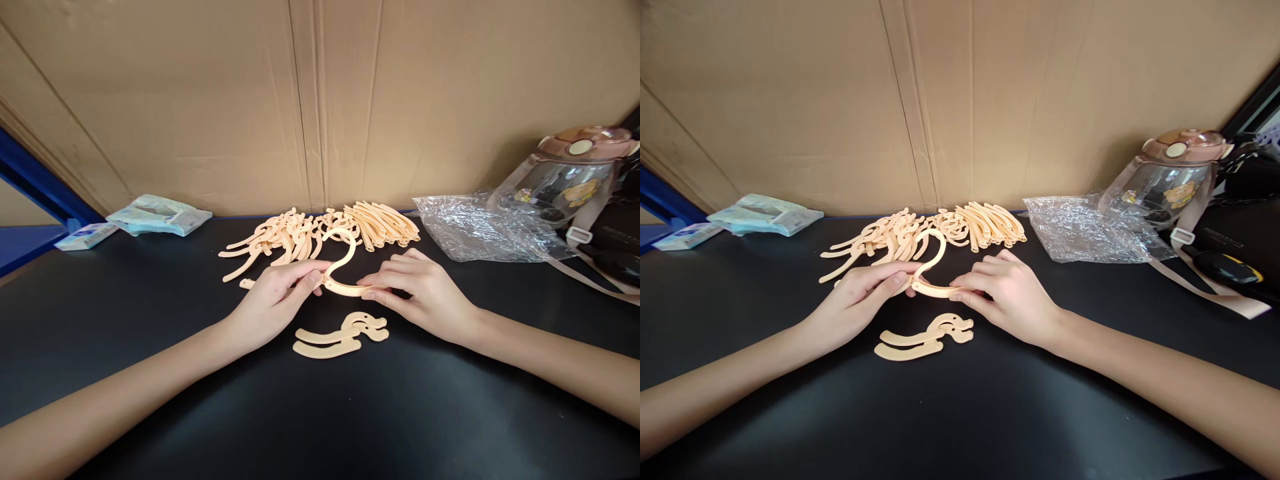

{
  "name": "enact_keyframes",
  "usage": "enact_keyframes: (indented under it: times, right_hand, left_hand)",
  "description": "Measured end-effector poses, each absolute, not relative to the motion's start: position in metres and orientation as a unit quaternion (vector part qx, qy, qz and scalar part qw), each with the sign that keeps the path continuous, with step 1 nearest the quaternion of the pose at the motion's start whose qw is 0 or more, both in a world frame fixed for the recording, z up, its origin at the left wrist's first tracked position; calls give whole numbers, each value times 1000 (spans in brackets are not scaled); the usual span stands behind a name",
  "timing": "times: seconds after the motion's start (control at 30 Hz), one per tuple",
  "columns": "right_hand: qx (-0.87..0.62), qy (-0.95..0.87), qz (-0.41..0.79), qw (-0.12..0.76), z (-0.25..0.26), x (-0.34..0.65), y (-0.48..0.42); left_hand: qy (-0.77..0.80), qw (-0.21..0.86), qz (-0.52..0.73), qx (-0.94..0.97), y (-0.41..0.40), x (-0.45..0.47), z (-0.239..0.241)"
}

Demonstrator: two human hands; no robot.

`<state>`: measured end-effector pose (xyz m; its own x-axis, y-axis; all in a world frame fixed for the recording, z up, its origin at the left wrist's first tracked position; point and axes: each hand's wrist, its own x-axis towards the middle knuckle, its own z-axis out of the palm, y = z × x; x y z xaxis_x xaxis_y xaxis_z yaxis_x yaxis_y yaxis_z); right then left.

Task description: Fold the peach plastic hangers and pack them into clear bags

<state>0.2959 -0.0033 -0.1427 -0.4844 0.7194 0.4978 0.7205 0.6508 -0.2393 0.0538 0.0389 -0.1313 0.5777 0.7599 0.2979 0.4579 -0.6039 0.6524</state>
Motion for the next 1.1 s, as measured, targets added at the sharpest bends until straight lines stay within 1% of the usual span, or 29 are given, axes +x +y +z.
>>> enact_keyframes:
  times: [0.07,0.2,0.33,0.43,0.7,0.9,1.1]
  right_hand:
    - [-428,-854,15,295,-143,296,-3]
    - [-439,-848,33,295,-144,297,-3]
    - [-436,-850,31,293,-144,297,-4]
    - [-438,-851,31,288,-144,297,-6]
    - [-445,-852,44,271,-144,299,-7]
    - [-437,-848,-1,299,-144,298,-5]
    - [-460,-811,-127,340,-140,297,-5]
  left_hand:
    - [357,250,296,850,39,54,-132]
    - [341,257,300,853,40,56,-133]
    - [331,244,303,860,40,56,-132]
    - [323,254,307,858,40,56,-131]
    - [339,246,295,859,38,56,-135]
    - [344,180,274,880,40,54,-139]
    - [311,155,279,895,37,53,-139]
